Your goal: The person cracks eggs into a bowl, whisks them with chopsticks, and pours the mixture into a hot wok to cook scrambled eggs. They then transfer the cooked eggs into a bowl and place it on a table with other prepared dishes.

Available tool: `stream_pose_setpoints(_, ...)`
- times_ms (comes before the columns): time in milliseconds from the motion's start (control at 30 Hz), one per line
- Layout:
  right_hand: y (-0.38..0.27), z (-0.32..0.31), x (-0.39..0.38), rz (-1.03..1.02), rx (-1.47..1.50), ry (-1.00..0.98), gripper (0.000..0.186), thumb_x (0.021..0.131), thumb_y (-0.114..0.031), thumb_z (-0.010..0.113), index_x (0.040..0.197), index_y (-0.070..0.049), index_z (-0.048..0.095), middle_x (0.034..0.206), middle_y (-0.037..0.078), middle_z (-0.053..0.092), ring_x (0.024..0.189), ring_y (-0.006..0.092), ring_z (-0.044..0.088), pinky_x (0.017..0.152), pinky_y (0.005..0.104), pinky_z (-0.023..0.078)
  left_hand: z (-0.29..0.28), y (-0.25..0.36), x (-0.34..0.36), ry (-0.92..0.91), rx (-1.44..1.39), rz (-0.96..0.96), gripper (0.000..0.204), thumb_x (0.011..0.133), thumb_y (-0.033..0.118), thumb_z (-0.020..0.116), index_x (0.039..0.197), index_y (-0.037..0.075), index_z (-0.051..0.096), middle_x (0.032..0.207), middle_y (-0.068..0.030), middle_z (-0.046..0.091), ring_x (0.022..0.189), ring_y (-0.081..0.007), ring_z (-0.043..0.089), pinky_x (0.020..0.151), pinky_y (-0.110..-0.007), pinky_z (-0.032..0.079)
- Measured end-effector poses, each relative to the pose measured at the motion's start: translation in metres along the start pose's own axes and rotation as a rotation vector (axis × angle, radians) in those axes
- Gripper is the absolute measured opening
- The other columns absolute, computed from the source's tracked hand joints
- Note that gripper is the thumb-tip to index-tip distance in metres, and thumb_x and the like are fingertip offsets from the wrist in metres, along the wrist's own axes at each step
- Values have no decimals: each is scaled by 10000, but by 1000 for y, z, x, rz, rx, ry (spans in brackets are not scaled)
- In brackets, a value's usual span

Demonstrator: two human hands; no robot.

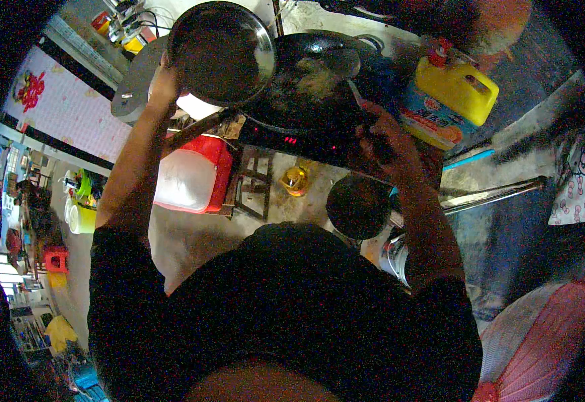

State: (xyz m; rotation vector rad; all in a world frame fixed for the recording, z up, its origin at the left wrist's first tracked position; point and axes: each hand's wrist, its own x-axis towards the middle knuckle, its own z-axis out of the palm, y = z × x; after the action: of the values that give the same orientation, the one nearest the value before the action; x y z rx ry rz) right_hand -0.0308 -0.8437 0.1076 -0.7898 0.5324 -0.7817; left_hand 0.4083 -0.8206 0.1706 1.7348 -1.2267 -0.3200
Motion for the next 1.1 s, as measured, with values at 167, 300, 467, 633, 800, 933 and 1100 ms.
stream_pose_setpoints(167, -31, -28, 39, 114, -310, 121, 413, 833, -151, 512, 1245, -133, 535, 805, 78, 602, 503, 103, 495, 421, 230, 392, -4, 34, -12, -103, -55, -161, 448, 891, 265, 496, 1303, 135, 374, 1119, -112, 559, 948, -236, 581, 610, -338, 517)
stream_pose_setpoints(300, -39, -44, 58, -81, -504, -73, 380, 843, -218, 541, 1212, -131, 560, 818, 93, 606, 540, 113, 526, 416, 226, 375, -8, 29, -7, -122, -50, -227, 465, 883, 354, 467, 1286, 150, 358, 1208, -125, 509, 937, -238, 577, 596, -337, 502)
stream_pose_setpoints(467, -48, -26, 47, 0, -240, -82, 516, 872, -449, 568, 1258, -107, 532, 935, 149, 647, 624, 143, 575, 451, 235, 399, -12, 20, -3, -41, -98, -301, 501, 844, 494, 489, 1227, 174, 433, 1044, -66, 617, 757, -210, 600, 619, -373, 505)
stream_pose_setpoints(633, -50, -6, 16, -221, 28, -50, 638, 860, -578, 544, 1299, -118, 486, 954, 150, 658, 706, 140, 587, 519, 242, 423, -16, 26, -15, -76, -153, -331, 484, 851, 405, 455, 1261, 155, 391, 1074, -107, 589, 814, -237, 578, 679, -418, 510)
stream_pose_setpoints(800, -45, -22, 20, -273, -672, 371, 441, 853, -463, 605, 1132, -123, 563, 809, 102, 652, 603, 109, 546, 501, 235, 407, -18, 36, -18, -87, -47, -316, 509, 843, 409, 460, 1279, 158, 383, 1043, -108, 603, 806, -236, 594, 677, -415, 515)
stream_pose_setpoints(933, -34, -36, 33, -433, -651, 457, 247, 863, -333, 600, 984, -118, 617, 714, 72, 639, 511, 91, 505, 465, 226, 380, -19, 43, -19, -109, -33, -316, 481, 837, 412, 468, 1234, 142, 439, 1044, -104, 604, 825, -247, 606, 678, -414, 516)
stream_pose_setpoints(1100, -10, -43, 39, -514, -491, 457, 168, 880, -261, 573, 940, -116, 634, 710, 64, 639, 516, 90, 515, 463, 229, 387, -12, 40, -27, -132, -83, -314, 441, 855, 413, 457, 1162, 102, 517, 1064, -118, 599, 819, -260, 613, 624, -392, 524)
